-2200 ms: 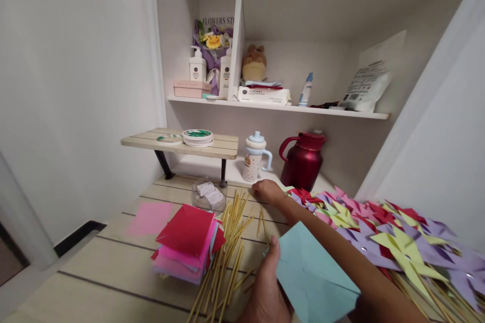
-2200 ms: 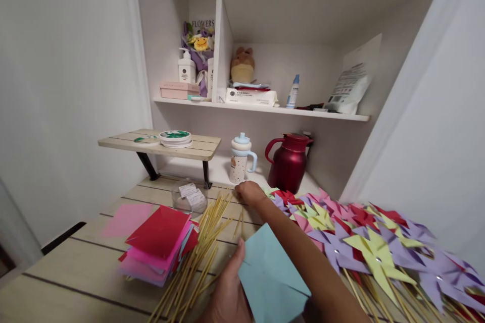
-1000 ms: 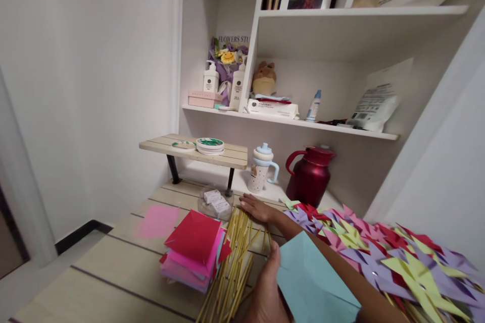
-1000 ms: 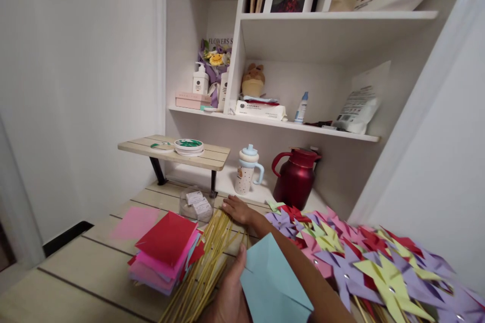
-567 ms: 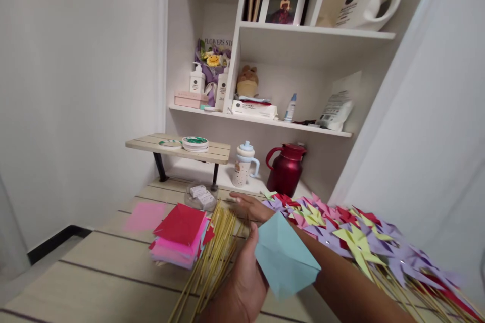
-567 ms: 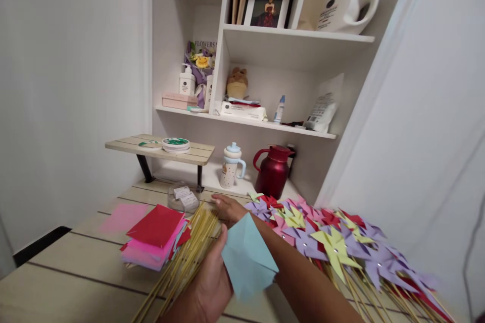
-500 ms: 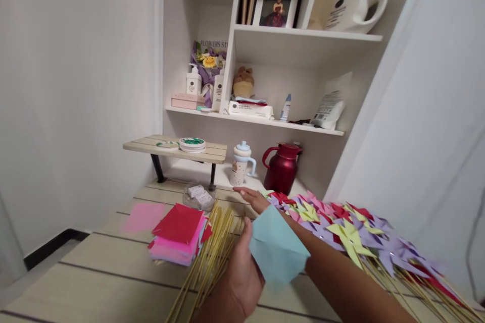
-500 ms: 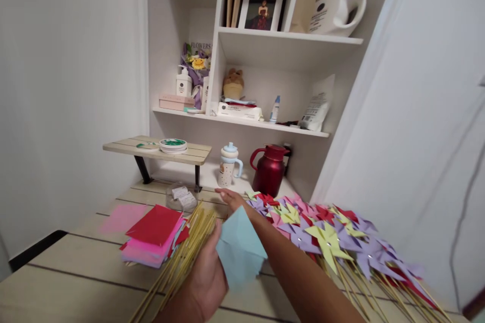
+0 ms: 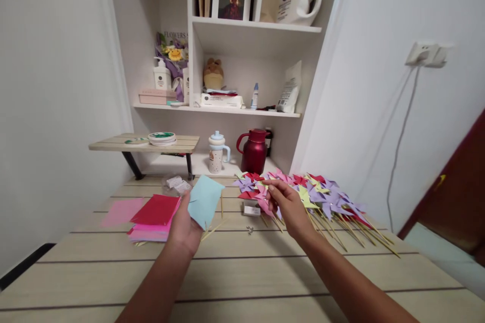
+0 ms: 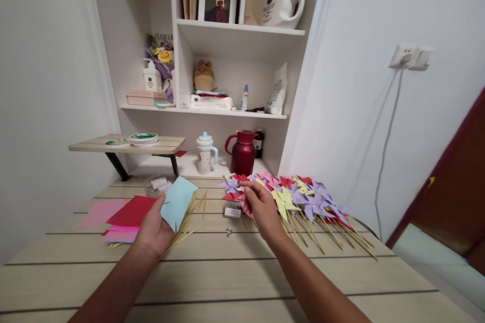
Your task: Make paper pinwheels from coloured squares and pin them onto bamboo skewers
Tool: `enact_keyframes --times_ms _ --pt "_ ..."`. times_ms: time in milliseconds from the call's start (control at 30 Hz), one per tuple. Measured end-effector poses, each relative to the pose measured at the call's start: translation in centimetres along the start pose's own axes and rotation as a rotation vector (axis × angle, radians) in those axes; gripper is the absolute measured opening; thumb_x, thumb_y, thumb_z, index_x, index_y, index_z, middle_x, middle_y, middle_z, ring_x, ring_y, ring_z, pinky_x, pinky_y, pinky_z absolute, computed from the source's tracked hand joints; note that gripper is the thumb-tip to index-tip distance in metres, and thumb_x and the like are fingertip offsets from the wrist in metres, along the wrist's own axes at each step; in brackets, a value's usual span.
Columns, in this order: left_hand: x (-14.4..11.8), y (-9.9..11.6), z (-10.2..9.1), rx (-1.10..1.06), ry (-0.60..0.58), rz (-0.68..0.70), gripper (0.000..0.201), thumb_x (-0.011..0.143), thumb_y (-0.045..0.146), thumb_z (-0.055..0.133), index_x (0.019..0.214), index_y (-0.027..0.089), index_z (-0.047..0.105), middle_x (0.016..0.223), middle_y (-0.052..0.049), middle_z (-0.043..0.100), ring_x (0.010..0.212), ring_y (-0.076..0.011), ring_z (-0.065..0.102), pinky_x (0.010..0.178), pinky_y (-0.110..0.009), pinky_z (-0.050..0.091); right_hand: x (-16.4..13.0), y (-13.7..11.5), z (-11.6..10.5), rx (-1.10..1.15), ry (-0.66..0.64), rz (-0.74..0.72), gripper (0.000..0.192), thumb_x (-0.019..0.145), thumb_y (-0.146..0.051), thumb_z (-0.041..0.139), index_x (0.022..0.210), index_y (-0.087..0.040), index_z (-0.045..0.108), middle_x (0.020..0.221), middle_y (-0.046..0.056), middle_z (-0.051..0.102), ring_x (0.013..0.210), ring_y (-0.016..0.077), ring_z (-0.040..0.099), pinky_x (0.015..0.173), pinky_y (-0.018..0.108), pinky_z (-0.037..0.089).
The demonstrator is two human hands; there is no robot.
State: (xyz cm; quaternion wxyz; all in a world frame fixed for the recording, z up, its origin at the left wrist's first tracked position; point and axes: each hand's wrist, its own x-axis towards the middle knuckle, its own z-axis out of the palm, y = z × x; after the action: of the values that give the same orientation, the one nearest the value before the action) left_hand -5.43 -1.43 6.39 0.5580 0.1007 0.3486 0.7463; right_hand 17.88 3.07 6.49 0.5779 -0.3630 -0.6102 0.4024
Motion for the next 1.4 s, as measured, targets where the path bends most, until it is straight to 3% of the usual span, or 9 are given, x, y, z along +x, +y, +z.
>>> enact_keyframes --times_ms 100,167,333,500,667,933,1200,1300,1400 --pt "-0.6 -2.1 1.6 0.104 -0.02 0.011 0.029 0.091 0.036 0.061 0.107 0.013 0.07 0.095 -0.011 0.079 0.077 -0.0195 0.075 0.07 -0.029 0.061 -2.2 -0.3 0.2 -0.07 -0.092 -0.041 0.022 0.086 -0.039 0.062 0.094 -0.021 0.071 0.056 -0.004 0.052 0.047 0.0125 0.046 0.047 0.025 0.037" --pt "-0.7 -3.4 2.6 0.161 -0.052 0.037 0.029 0.089 0.038 0.064 0.102 0.013 0.072 0.093 -0.012 0.079 0.079 -0.0212 0.076 0.07 -0.029 0.06 -2.8 -0.5 0.7 -0.211 -0.112 -0.176 0.021 0.089 -0.034 0.058 0.102 -0.023 0.071 0.066 -0.001 0.058 0.054 0.014 0.05 0.051 0.027 0.04" --pt "-0.8 -5.8 3.9 0.226 -0.148 0.092 0.036 0.083 0.041 0.07 0.101 0.01 0.073 0.093 -0.015 0.078 0.095 -0.027 0.074 0.081 -0.033 0.059 -2.1 0.6 0.3 -0.419 0.105 -0.381 0.044 0.093 -0.023 0.048 0.137 -0.029 0.051 0.089 0.004 0.056 0.074 0.0193 0.056 0.068 0.033 0.049" --pt "-0.1 -7.9 3.2 0.203 -0.153 0.069 0.041 0.089 0.045 0.062 0.109 0.01 0.072 0.104 -0.016 0.077 0.104 -0.0271 0.071 0.088 -0.036 0.057 -2.5 2.9 -0.9 -0.47 0.02 -0.43 0.06 0.089 -0.013 0.046 0.145 -0.035 0.041 0.107 0.007 0.05 0.084 0.0201 0.057 0.074 0.035 0.053" --pt "0.9 -7.7 2.8 0.107 -0.132 0.049 0.047 0.097 0.049 0.043 0.121 0.016 0.067 0.12 -0.01 0.072 0.112 -0.0221 0.068 0.095 -0.034 0.054 -2.9 4.1 -0.6 -0.457 -0.117 -0.404 0.077 0.084 -0.005 0.049 0.149 -0.04 0.03 0.119 0.008 0.049 0.083 0.0177 0.06 0.073 0.034 0.055" --pt "0.1 -6.2 2.5 0.02 -0.15 0.001 0.054 0.096 0.055 0.037 0.117 0.018 0.07 0.115 -0.01 0.075 0.111 -0.023 0.068 0.102 -0.036 0.05 -3.5 5.6 0.7 -0.46 -0.29 -0.47 0.07 0.087 -0.01 0.056 0.148 -0.037 0.034 0.096 0.003 0.065 0.074 0.0167 0.06 0.066 0.03 0.052" --pt "-0.9 -7.7 2.4 0.003 -0.292 -0.093 0.062 0.093 0.059 0.044 0.125 0.009 0.063 0.122 -0.018 0.07 0.119 -0.0281 0.062 0.105 -0.039 0.047 -4.0 4.6 1.3 -0.381 -0.227 -0.582 0.042 0.091 -0.011 0.054 0.128 -0.03 0.059 0.097 0.005 0.071 0.076 0.0171 0.066 0.067 0.03 0.055" --pt "-0.9 -7.7 2.5 -0.006 -0.306 -0.102 0.062 0.094 0.059 0.041 0.127 0.011 0.062 0.126 -0.018 0.068 0.122 -0.0271 0.061 0.106 -0.038 0.046 -3.8 4.3 0.9 -0.311 -0.18 -0.519 0.021 0.09 -0.013 0.058 0.101 -0.025 0.071 0.086 0.005 0.072 0.074 0.0178 0.067 0.062 0.027 0.055" --pt "-1.0 -7.6 2.5 -0.006 -0.343 -0.108 0.059 0.094 0.058 0.042 0.128 0.013 0.062 0.13 -0.016 0.066 0.123 -0.0261 0.059 0.106 -0.037 0.045 -3.5 4.4 0.6 -0.243 -0.136 -0.405 0.015 0.089 -0.014 0.06 0.087 -0.022 0.072 0.077 0.003 0.069 0.061 0.0153 0.066 0.056 0.026 0.054"
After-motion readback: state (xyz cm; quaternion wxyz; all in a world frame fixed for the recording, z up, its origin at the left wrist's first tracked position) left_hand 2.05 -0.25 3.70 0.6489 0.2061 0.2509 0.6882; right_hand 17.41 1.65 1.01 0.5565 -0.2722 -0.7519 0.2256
